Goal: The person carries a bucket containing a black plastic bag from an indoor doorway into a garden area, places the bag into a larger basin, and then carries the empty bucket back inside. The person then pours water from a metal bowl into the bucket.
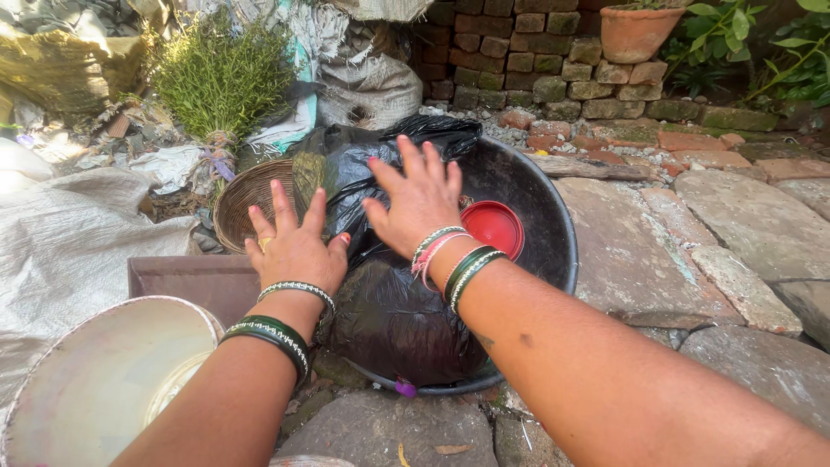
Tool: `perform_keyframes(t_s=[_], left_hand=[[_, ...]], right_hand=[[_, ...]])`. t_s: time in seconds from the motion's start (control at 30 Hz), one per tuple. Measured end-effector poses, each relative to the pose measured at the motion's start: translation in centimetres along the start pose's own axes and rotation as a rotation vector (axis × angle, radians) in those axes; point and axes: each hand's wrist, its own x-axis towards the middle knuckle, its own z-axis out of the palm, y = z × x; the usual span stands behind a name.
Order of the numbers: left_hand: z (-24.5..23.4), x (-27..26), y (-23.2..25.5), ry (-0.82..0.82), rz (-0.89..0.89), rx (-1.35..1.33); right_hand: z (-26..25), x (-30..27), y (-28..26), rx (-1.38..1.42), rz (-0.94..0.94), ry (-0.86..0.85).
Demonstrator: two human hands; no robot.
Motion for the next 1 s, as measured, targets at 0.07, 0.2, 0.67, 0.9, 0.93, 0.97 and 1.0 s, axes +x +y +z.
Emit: perform_keyframes(t_s=[0.07,0.2,0.67,0.9,0.93,0.97,1.0], left_hand=[[-0.2,0.0,0.1,-0.069,-0.018,0.044],[-0.3,-0.1,-0.1,-0.234,-0.045,0.120],[-1.4,-1.0,-2.6,-0.063,-0.031,0.011],[-3.4,-0.8,-3.4,0.217,0.035,0.015],[-3.6,-0.8,-3.5,0.229,0.032,0.024],[-3.9,-0.8,-3.7,0.241,0.028,0.033],[-4.1,-0.8,-4.0,0.254,0.024,0.042]], right_hand=[[-0.2,-0.1,-0.7,-0.007,0.014,-0.147],[-0.3,-0.5,-1.1,-0.030,0.079,-0.441],[1.4,-0.8,-1.6,0.048,0.120,-0.334],[1.5,0.1,-2.8,0.084,0.024,-0.019],[1.3,0.1,-3.1,0.089,0.027,-0.027],[1.2,0.2,-3.6,0.093,0.031,-0.036],[1.1,0.2,-4.0,0.098,0.034,-0.044]])
